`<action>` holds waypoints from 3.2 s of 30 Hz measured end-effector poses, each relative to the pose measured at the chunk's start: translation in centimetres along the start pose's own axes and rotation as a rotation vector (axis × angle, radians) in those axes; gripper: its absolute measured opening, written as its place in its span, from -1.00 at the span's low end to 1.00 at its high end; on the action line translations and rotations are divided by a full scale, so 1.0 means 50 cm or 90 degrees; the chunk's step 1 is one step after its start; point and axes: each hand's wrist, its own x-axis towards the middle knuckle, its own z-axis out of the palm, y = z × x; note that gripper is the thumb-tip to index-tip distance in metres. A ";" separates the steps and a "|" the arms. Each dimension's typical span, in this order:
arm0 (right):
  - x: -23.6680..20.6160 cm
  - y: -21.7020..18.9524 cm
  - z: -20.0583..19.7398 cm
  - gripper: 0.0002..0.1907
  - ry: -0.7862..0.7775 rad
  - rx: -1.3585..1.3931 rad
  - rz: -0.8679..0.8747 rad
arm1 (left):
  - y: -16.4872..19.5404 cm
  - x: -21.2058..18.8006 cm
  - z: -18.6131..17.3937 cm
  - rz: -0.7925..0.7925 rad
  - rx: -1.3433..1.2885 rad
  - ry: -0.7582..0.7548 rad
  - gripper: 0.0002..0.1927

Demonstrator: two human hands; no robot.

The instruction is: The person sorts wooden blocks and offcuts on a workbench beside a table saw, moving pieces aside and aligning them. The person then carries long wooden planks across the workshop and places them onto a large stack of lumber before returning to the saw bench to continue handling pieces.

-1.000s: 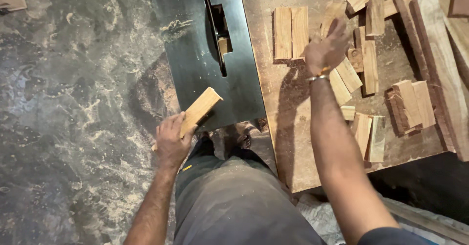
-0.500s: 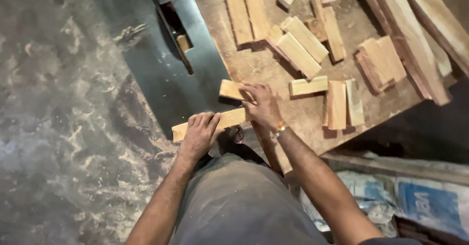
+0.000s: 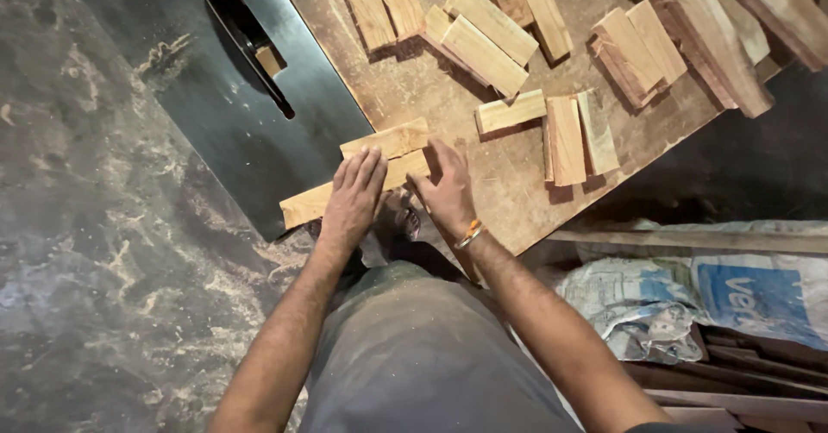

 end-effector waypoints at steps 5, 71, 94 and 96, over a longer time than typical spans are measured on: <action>-0.017 0.025 0.018 -0.29 0.030 0.104 0.087 | 0.006 0.005 0.040 -0.013 -0.029 -0.012 -0.31; 0.054 0.002 0.029 -0.60 0.031 0.293 0.251 | 0.003 0.024 0.029 -0.036 0.034 -0.001 -0.32; 0.149 -0.092 0.055 -0.15 -0.388 -0.412 -0.498 | -0.103 -0.120 -0.110 -0.186 -0.089 0.091 -0.29; 0.170 -0.108 0.072 -0.05 -0.445 -0.423 -0.469 | -0.140 -0.159 -0.138 -0.253 -0.103 0.109 -0.30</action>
